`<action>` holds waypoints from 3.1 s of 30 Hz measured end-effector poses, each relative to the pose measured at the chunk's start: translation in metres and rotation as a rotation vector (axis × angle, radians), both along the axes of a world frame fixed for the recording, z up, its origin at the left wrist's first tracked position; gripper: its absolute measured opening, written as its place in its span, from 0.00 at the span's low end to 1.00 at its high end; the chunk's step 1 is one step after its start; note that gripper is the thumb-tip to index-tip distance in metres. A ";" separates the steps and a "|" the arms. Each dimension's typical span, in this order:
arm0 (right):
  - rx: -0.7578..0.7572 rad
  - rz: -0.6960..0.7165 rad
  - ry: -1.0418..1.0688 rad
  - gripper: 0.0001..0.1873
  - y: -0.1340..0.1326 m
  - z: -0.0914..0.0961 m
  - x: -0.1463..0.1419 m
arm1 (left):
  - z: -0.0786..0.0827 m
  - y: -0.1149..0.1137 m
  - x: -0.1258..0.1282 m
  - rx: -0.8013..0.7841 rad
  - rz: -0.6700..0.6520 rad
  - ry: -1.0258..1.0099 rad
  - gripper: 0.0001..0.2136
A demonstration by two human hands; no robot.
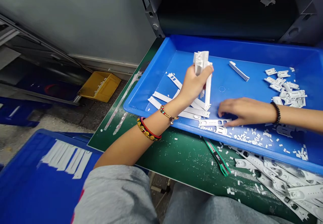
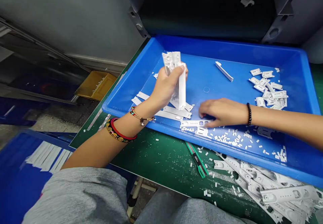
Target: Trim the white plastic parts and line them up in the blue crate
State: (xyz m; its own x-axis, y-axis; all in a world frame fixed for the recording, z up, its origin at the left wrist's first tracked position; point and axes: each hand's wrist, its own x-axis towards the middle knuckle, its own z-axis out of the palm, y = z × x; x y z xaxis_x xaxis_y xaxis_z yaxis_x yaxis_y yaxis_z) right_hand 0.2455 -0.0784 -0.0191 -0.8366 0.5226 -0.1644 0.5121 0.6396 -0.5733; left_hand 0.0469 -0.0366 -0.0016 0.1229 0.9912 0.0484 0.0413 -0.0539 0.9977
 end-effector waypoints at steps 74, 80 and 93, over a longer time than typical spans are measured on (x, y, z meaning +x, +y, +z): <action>-0.568 -0.452 0.670 0.18 0.015 0.000 -0.010 | 0.005 -0.006 -0.003 -0.173 -0.255 -0.145 0.13; -0.632 -0.491 0.676 0.16 0.017 -0.002 -0.009 | 0.004 -0.005 -0.002 -0.137 -0.291 -0.140 0.15; -0.645 -0.394 0.697 0.18 0.019 0.012 -0.006 | 0.012 -0.013 0.000 0.045 -0.269 0.001 0.13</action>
